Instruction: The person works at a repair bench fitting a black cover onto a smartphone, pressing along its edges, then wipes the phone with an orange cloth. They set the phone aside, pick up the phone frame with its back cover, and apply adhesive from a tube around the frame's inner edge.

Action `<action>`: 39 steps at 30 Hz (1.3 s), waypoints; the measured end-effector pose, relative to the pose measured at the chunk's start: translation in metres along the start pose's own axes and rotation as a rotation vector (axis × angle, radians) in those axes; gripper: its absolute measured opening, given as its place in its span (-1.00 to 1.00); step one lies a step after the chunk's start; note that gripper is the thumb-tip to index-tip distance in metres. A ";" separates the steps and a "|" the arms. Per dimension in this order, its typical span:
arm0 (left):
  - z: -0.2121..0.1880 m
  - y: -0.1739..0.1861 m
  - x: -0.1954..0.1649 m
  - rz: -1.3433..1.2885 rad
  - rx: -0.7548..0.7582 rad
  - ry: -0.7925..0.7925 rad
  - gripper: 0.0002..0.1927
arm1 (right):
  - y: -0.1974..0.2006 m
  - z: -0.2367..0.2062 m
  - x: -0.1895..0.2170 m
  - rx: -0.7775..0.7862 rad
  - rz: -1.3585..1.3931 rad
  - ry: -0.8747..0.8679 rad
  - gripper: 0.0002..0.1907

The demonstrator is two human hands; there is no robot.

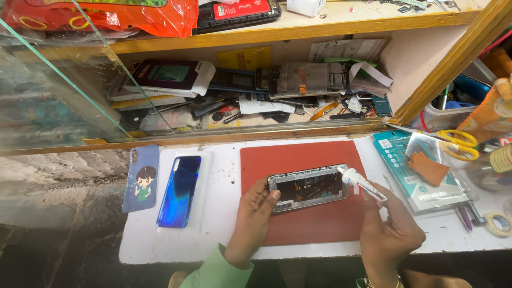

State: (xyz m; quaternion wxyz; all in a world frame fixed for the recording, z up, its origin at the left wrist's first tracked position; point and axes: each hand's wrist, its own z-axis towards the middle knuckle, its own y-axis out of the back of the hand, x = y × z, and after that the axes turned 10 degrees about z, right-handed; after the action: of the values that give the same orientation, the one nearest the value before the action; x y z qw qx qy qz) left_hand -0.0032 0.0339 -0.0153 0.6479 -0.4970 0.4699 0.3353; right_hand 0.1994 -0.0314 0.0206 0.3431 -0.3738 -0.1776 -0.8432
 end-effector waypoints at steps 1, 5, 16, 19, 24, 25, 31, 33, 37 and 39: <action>0.000 0.000 0.000 0.001 -0.002 0.006 -0.61 | 0.000 0.000 0.000 0.002 0.001 0.002 -0.75; 0.000 0.000 0.001 -0.002 -0.006 0.013 -0.60 | -0.002 -0.003 0.001 0.003 -0.095 -0.002 -0.77; 0.000 0.000 -0.001 -0.013 0.002 0.002 -0.60 | 0.004 0.003 -0.004 -0.018 0.000 0.004 -0.80; 0.000 0.000 -0.002 -0.010 0.001 0.015 -0.61 | 0.002 -0.001 -0.001 -0.001 -0.095 -0.011 -0.75; 0.000 0.001 0.000 -0.003 -0.001 0.004 -0.60 | 0.002 0.003 -0.002 -0.015 -0.067 0.007 -0.75; 0.000 0.001 0.000 0.003 -0.004 0.009 -0.60 | 0.003 0.004 -0.003 -0.019 -0.044 0.015 -0.75; 0.001 0.001 0.002 -0.020 -0.009 0.020 -0.60 | 0.004 0.000 -0.002 -0.008 -0.073 0.013 -0.76; 0.001 0.001 0.002 -0.031 -0.015 0.026 -0.60 | 0.002 -0.002 -0.001 -0.005 -0.093 -0.007 -0.76; 0.001 0.001 0.001 -0.025 -0.004 0.009 -0.60 | 0.004 -0.001 -0.001 0.000 -0.084 0.016 -0.75; 0.001 0.001 0.001 -0.021 0.008 0.001 -0.60 | 0.006 0.002 -0.004 -0.012 -0.001 0.003 -0.79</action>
State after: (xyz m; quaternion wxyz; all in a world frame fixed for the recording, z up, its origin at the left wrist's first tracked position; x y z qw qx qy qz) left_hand -0.0035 0.0348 -0.0169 0.6531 -0.4993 0.4665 0.3263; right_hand 0.2068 -0.0323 0.0190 0.3407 -0.3746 -0.1721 -0.8450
